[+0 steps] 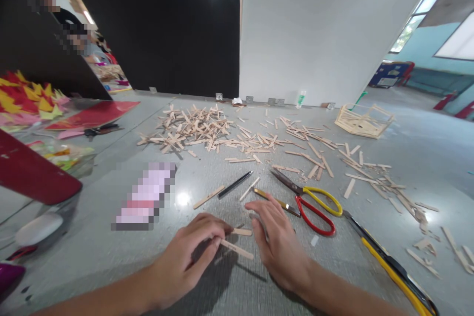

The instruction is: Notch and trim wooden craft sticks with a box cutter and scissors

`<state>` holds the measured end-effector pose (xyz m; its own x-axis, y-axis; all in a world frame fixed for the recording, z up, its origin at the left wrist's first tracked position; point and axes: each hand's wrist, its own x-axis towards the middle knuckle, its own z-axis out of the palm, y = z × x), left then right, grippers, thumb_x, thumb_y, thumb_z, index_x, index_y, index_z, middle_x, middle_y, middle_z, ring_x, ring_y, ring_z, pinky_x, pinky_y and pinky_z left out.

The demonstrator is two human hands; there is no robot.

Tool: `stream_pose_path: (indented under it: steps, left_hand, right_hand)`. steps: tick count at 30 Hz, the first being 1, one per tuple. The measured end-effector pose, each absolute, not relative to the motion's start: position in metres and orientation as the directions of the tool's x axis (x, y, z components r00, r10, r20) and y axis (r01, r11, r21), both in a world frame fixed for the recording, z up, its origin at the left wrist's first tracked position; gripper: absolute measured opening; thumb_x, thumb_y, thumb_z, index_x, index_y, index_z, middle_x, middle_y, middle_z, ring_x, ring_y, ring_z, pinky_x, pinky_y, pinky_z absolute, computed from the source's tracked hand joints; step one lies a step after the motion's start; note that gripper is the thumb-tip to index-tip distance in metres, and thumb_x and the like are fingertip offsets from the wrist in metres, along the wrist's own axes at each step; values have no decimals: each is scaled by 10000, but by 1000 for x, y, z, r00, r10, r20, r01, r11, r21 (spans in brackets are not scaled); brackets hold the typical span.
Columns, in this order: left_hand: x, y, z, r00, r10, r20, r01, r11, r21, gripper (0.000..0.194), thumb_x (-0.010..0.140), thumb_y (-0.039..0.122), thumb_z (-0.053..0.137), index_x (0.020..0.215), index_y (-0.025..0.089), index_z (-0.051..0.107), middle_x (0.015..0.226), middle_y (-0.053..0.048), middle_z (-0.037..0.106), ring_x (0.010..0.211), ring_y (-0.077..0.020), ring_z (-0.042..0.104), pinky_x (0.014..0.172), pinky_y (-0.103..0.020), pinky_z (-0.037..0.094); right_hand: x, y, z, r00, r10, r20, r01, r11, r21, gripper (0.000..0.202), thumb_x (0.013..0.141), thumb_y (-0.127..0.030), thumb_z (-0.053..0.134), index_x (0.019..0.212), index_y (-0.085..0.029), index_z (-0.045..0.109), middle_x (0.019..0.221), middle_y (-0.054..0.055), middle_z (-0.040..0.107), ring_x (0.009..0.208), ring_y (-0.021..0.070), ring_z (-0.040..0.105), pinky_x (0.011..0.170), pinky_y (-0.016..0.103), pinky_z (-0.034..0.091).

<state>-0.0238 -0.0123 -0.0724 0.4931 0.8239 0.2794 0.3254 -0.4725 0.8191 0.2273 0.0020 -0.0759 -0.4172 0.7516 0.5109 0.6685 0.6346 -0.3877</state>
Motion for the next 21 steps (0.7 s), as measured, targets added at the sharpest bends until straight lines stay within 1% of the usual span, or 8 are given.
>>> stream_pose_path:
  steps: [4,7,10,12,15,17,18,21]
  left_hand:
    - [-20,-10,-77,518,804,291,368,-517,773,169,1016,112,479,979,235,589,1047,-62,758,1037,-231,661,945,-357,537]
    - [-19,-10,-79,524,789,321,388,-556,735,199,1011,80,459,988,236,580,999,-53,758,966,-216,692,1060,-431,509]
    - [-19,-11,-82,520,786,334,401,-570,717,208,1030,74,449,1005,234,580,999,-40,759,933,-194,715,1171,-486,440]
    - [-19,-11,-84,510,788,344,401,-572,716,203,1038,78,450,1018,234,579,1019,-42,760,950,-192,717,1170,-480,444]
    - [-19,-10,-88,500,789,356,405,-577,709,190,1049,90,460,1038,233,585,1042,-50,765,992,-207,704,1130,-460,475]
    - [-18,-10,-89,490,794,360,411,-575,708,183,1053,100,470,1044,228,599,1045,-62,765,1039,-226,687,1058,-425,518]
    - [-17,-10,-89,484,796,364,413,-574,707,182,1052,102,472,1043,226,606,1045,-67,763,1058,-234,678,1020,-406,534]
    - [-17,-11,-89,472,797,376,410,-576,707,188,1046,98,475,1037,220,618,1032,-72,760,1062,-239,669,980,-385,546]
  right_hand:
    - [224,0,-80,-409,763,501,680,621,-390,252,1089,-164,487,1283,-246,624,1159,93,818,1214,296,771,1162,574,559]
    - [223,0,-80,-397,767,505,704,607,-369,239,1081,-186,490,1247,-245,652,1139,93,826,1184,292,779,1131,546,584]
    - [238,18,-74,-335,803,493,785,528,-325,245,1072,-235,496,1221,-251,690,1167,97,827,1160,297,775,1088,534,601]
    - [261,42,-66,-296,834,466,831,465,-305,284,1058,-240,507,1239,-241,726,1256,129,805,1171,319,760,1052,546,606]
    - [307,85,-58,-307,866,394,873,421,-245,359,1009,-223,481,1122,-200,820,1185,185,824,1137,373,765,1036,614,584]
    - [335,109,-59,-309,882,356,894,398,-208,393,983,-227,479,1120,-162,843,1266,245,794,1230,432,726,1039,673,554]
    - [345,118,-61,-319,886,337,898,396,-192,376,976,-247,508,1110,-162,849,1292,251,785,1252,445,713,1051,683,539]
    - [361,132,-71,-346,892,291,903,401,-155,301,978,-276,568,989,-180,853,1206,219,810,1172,414,745,1028,619,558]
